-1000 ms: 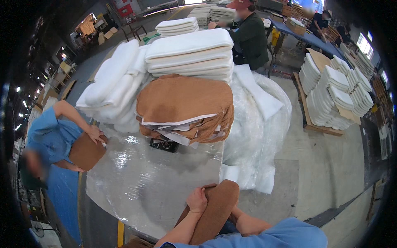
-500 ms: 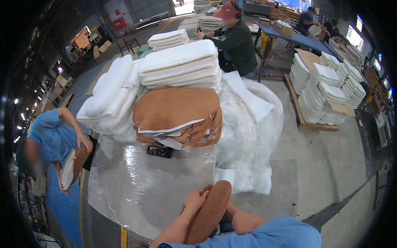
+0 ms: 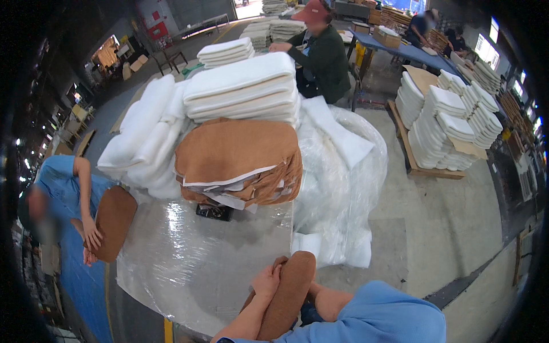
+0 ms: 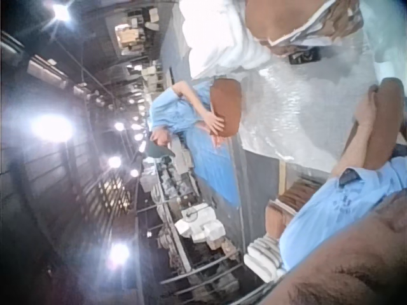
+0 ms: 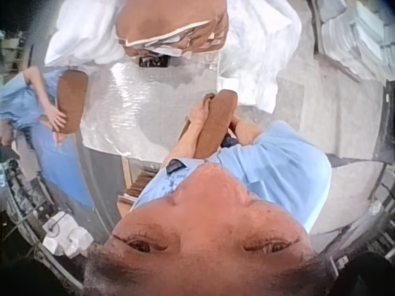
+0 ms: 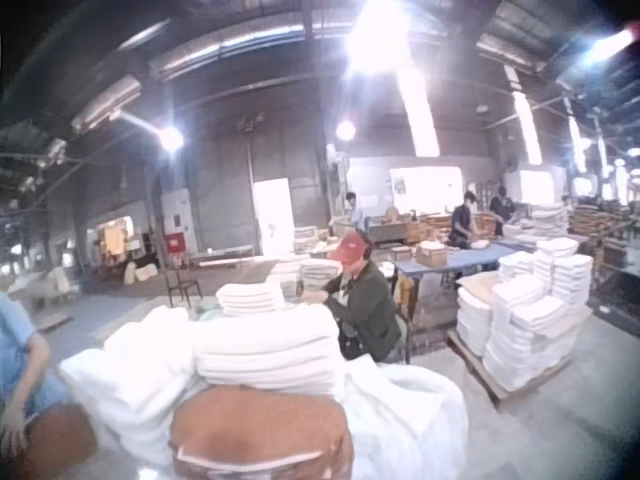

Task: The person inserts white foam inserts into brown fabric covers, aligns edges, and places the finished cushions on a nearby stack. The person repeats this process for multiple cushions while coworkers handle similar items nearby.

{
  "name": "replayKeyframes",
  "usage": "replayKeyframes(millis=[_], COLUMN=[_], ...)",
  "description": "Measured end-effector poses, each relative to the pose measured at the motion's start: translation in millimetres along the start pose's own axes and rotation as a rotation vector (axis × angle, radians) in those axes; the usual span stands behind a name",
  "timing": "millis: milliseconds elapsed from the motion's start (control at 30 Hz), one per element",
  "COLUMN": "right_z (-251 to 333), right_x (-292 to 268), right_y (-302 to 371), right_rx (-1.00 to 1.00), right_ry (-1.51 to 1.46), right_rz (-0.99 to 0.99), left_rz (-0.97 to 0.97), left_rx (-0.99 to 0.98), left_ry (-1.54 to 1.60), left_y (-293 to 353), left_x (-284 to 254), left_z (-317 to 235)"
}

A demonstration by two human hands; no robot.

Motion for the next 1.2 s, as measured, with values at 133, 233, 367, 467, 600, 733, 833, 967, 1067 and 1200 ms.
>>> replayKeyframes(millis=[133,233,367,467,600,733,833,967,1067,1200], right_z=[8.8,11.3,11.8,-3.5,-46.4,-49.1,-37.4,-32.9,-34.9,-43.9], right_x=[-5.4,-21.7,-28.2,-3.4,-19.1,-14.9,-60.6,-5.5,-7.7,-5.6], right_y=[-12.1,-24.6,-6.3,59.1,59.9,57.1,37.0,90.1,99.0,74.4], right_rx=[0.000,0.013,0.017,-0.028,-0.028,-0.089,-0.148,-0.145,-0.133,-0.103], right_ry=[0.103,0.173,0.020,-0.126,-0.204,-0.249,-0.236,-0.344,-0.384,-0.341], right_rz=[-0.080,-0.151,-0.139,0.017,0.057,0.027,-0.189,0.057,0.099,0.086], left_rz=[0.012,0.160,0.153,0.046,0.034,-0.073,-0.033,-0.106,-0.081,-0.114], left_rx=[0.205,0.043,0.063,-0.029,0.064,0.044,0.130,0.058,0.128,0.139], left_ry=[0.192,0.069,0.011,-0.060,-0.041,0.081,0.190,0.083,0.041,0.050], left_y=[33.7,59.3,69.2,76.7,73.9,64.3,56.9,66.7,61.2,57.4], left_x=[-24.2,-32.4,-21.7,-18.1,-18.7,-25.7,-15.3,-19.2,-14.0,-3.5], left_z=[26.8,58.5,56.3,70.1,62.8,70.8,42.1,55.5,51.1,58.8])
Point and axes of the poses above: each hand's wrist, its own y-axis away from the middle knuckle, its own x-axis out of the palm, z = x × y, the point moved 3 cm from there along -y, towards the middle knuckle, and after that the axes turned 9 degrees about x, right-handed, at the moved point
